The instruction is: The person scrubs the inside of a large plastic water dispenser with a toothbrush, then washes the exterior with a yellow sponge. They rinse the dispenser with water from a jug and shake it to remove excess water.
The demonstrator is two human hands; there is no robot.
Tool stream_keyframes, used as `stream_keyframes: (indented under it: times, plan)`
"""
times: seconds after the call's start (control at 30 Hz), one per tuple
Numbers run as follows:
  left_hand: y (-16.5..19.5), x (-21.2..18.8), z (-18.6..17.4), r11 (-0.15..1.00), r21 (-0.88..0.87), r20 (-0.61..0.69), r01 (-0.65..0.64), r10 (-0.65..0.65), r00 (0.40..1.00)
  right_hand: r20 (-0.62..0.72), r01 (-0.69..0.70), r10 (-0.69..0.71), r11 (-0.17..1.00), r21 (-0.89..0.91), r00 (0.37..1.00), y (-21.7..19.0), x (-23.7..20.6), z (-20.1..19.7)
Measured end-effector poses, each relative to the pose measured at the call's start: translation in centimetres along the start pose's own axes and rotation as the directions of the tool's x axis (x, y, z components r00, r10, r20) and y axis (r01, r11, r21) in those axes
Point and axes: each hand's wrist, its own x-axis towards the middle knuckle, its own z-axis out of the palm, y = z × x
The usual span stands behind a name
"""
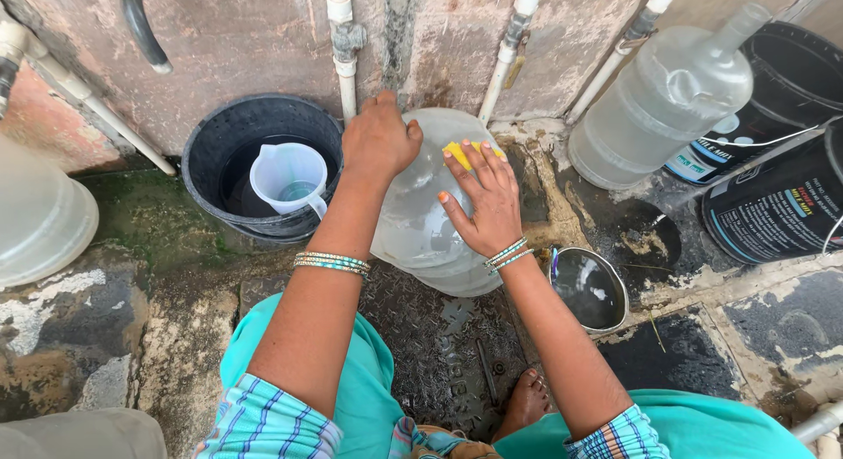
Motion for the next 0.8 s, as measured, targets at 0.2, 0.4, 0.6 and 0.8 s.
stream_keyframes:
  times: [0.2, 0.4, 0.6, 0.8]
  plan:
    - [-1.1, 1.7, -0.3, 1.000, 0.011, -0.022, -0.020, 0.021, 1.000, -0.005, 0.012, -0.012, 0.999, -0.033, 1.000, -2.1, 1.1, -0.2]
    - [-1.1, 2.3, 0.0, 0.998, 0.009, -0.007, -0.067, 0.067, 0.998, 0.036, 0.034, -0.031, 0.997, -0.068, 0.999, -2.8, 0.5, 0.0]
    - [-0.8, 2.9, -0.2, 0.999, -0.038, 0.036, -0.027, 0.029, 0.999, 0.072, 0.166, -0.153, 0.956, -0.243, 0.986, -4.5, -3.5, 4.2]
    - [-0.4, 3.4, -0.8, 0.988, -0.082, 0.021, -0.132, 0.134, 0.991, 0.040, 0.232, -0.233, 0.911, -0.341, 0.972, -2.5, -6.2, 5.9]
